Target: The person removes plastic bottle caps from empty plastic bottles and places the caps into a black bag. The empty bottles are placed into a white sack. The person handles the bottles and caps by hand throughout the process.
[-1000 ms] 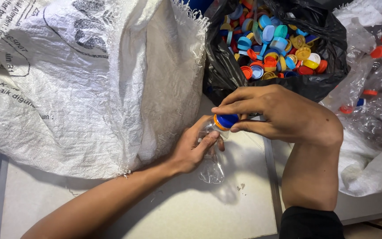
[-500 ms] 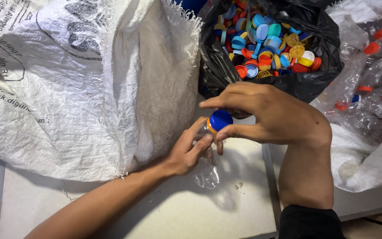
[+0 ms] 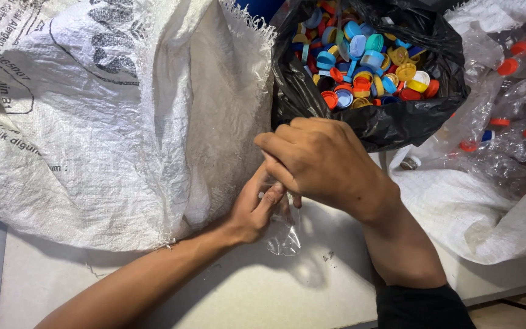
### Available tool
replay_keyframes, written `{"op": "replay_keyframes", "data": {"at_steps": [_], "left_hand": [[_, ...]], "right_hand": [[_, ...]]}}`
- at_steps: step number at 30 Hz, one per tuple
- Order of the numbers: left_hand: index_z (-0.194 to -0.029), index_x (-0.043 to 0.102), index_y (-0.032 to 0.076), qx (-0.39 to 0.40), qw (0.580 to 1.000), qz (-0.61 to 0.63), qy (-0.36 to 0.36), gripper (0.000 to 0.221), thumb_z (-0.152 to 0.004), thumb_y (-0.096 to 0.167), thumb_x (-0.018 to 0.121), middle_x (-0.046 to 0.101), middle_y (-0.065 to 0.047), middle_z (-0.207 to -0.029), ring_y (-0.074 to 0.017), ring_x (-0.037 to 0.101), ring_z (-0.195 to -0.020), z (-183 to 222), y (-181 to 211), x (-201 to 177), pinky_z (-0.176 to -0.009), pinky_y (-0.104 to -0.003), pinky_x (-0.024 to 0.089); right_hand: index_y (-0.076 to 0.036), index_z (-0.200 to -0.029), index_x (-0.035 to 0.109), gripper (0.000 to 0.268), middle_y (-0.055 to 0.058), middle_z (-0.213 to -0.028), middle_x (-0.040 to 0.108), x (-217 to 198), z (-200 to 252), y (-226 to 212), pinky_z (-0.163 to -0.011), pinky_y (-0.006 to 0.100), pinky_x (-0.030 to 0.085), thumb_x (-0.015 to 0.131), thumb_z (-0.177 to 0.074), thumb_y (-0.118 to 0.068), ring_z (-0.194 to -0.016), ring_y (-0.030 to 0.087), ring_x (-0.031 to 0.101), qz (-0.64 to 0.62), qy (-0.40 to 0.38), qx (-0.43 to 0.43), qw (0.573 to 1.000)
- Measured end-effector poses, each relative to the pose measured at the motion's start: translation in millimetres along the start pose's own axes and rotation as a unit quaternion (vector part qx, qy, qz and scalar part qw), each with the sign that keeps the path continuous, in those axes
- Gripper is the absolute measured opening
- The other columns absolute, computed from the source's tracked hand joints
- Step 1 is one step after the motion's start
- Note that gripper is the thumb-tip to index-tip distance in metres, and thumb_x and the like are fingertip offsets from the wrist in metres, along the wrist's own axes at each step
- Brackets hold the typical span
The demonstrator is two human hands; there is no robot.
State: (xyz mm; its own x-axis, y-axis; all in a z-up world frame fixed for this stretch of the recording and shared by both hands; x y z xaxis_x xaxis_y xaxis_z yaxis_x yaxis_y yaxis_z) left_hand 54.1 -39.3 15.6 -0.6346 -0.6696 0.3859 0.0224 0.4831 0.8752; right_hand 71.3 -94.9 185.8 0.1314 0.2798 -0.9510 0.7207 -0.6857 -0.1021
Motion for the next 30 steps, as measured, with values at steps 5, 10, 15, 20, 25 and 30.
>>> {"op": "replay_keyframes", "data": {"at_steps": [5,10,15,20,25,30], "left_hand": [[-0.141,0.046,0.003,-0.022,0.997,-0.074,0.004,0.037,-0.11,0.023,0.045,0.071,-0.005,-0.092,-0.0115,0.06,-0.072,1,3,3,-0.071,-0.027,0.052],[-0.144,0.042,0.004,-0.041,0.996,-0.083,-0.003,0.042,-0.107,0.022,0.048,0.071,-0.005,-0.091,-0.0111,0.061,-0.072,-1,0,2,-0.07,-0.027,0.052],[-0.135,0.048,0.005,-0.043,0.997,0.034,-0.046,0.033,-0.109,0.025,0.045,0.067,-0.007,-0.095,-0.0114,0.059,-0.076,-3,6,8,-0.074,-0.027,0.052],[-0.122,0.051,0.003,-0.038,0.999,0.02,-0.03,0.024,-0.112,0.025,0.045,0.067,-0.009,-0.098,-0.0135,0.061,-0.082,1,-10,1,-0.077,-0.028,0.052],[-0.124,0.052,0.002,-0.025,1.0,-0.005,0.013,0.024,-0.114,0.023,0.046,0.057,-0.004,-0.09,-0.0113,0.055,-0.083,2,-10,1,-0.077,-0.029,0.052],[-0.118,0.053,0.001,-0.067,0.987,-0.114,0.09,0.019,-0.108,0.017,0.049,0.061,-0.001,-0.079,-0.0108,0.058,-0.073,0,-4,-2,-0.069,-0.028,0.051]], "right_hand": [[-0.005,-0.086,0.065,0.012,0.008,-0.072,0.066,5,8,2,-0.06,0.041,0.054,0.066,-0.092,-0.016,-0.067,0.026,0.068,0.055,-0.029,0.109,0.992],[-0.007,-0.082,0.063,0.019,0.01,-0.069,0.067,-2,11,10,-0.057,0.043,0.053,0.066,-0.094,-0.02,-0.065,0.028,0.068,0.059,-0.047,0.143,0.987],[-0.006,-0.098,0.07,0.028,0.011,-0.072,0.067,-21,9,10,-0.063,0.044,0.052,0.07,-0.09,-0.032,-0.069,0.031,0.067,-0.083,-0.042,0.029,0.995],[-0.007,-0.102,0.07,0.025,0.012,-0.069,0.068,0,4,19,-0.062,0.044,0.053,0.067,-0.089,-0.028,-0.065,0.031,0.068,-0.095,-0.054,0.055,0.992],[-0.009,-0.102,0.069,0.022,0.014,-0.063,0.069,8,3,20,-0.058,0.047,0.054,0.065,-0.088,-0.026,-0.058,0.034,0.07,-0.062,-0.062,0.142,0.986],[-0.01,-0.095,0.066,0.023,0.016,-0.06,0.068,13,10,28,-0.056,0.052,0.055,0.064,-0.094,-0.033,-0.055,0.04,0.067,0.066,-0.055,0.241,0.967]]}}
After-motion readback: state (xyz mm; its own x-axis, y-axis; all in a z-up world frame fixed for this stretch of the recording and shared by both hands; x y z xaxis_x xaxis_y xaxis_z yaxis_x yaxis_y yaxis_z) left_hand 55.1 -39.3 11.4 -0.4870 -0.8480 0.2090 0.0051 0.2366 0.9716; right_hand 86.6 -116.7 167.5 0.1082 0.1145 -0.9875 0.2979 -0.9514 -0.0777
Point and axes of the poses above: each hand's wrist, its own z-axis away from the middle knuckle, its own x-axis out of the palm, y = z × x, the point moved 7 cm from there along -z, towards the middle knuckle
